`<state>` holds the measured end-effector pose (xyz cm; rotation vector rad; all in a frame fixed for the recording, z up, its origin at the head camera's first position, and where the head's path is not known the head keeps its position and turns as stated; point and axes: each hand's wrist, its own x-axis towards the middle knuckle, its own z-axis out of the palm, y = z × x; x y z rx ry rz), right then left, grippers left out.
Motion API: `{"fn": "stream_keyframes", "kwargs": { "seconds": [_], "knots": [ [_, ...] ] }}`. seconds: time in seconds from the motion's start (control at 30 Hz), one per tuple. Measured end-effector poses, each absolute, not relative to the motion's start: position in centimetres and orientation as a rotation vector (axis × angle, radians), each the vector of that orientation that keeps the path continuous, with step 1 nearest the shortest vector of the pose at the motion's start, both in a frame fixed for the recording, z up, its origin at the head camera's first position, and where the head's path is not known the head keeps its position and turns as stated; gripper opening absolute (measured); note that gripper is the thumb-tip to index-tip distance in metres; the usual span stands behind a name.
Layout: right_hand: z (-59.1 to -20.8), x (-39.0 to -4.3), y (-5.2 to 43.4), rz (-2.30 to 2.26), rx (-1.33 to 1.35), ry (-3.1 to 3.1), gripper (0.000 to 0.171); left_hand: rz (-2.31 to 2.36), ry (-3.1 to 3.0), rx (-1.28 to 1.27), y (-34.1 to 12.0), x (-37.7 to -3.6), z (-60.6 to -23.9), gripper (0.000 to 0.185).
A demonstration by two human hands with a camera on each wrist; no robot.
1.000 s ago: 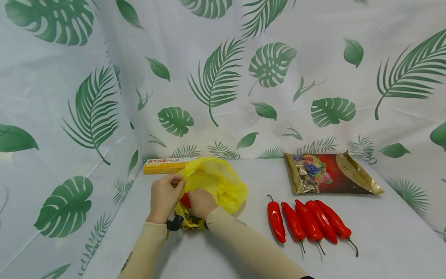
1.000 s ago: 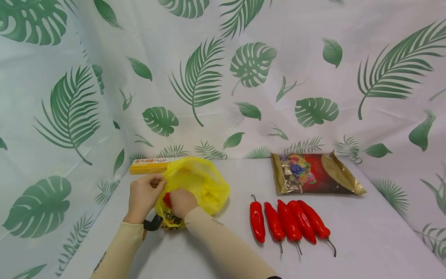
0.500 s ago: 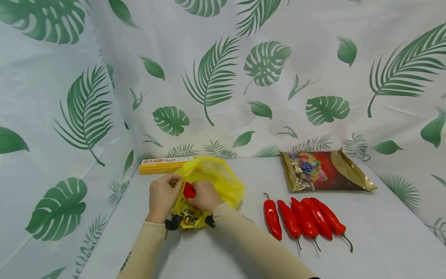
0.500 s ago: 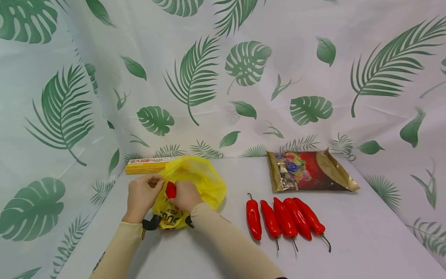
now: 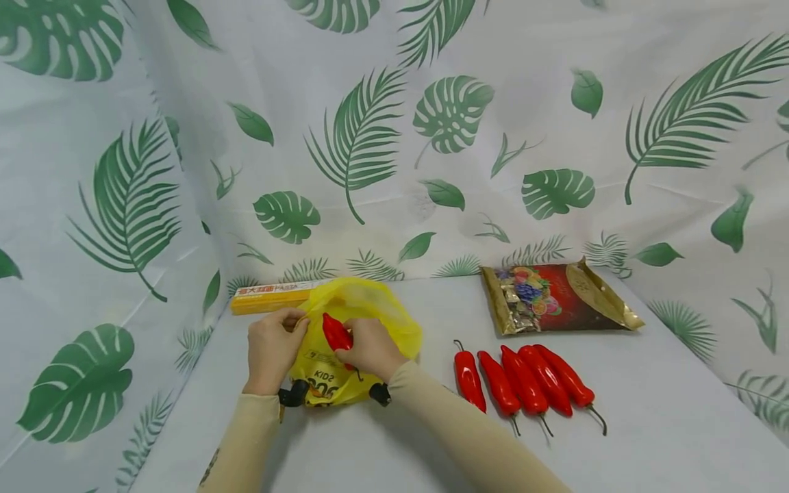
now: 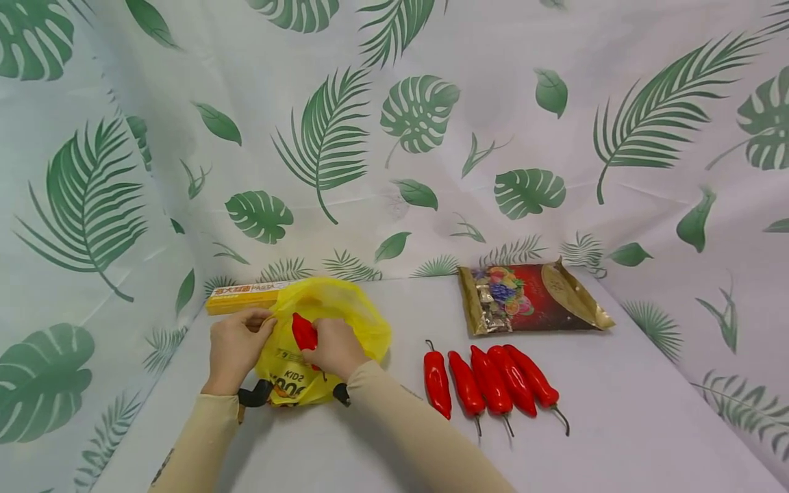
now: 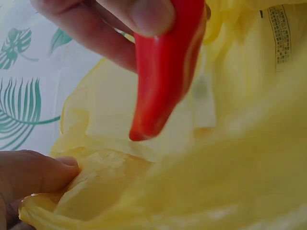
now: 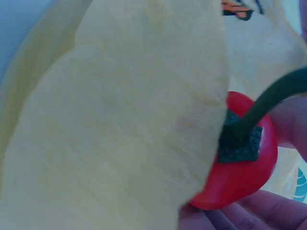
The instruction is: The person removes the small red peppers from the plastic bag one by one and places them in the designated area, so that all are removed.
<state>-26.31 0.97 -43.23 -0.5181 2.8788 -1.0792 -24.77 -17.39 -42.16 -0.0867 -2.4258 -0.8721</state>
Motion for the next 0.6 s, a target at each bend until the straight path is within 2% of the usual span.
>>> {"fn": "stream_keyframes", "kwargs": {
  "seconds": [0.27,0.6],
  "knots": [
    [-42.9,-25.4,2.1,-1.302,-0.479,2.855,0.056,-0.864,-2.423,-0.084,-17.3,-24.8,-42.3,0.013],
    [-42.3,-25.2,3.4,-1.441,-0.401,2.877,0.057,-0.884,-2.442,-0.062,-16.6,-24.8,-42.1,0.014]
  ]
}}
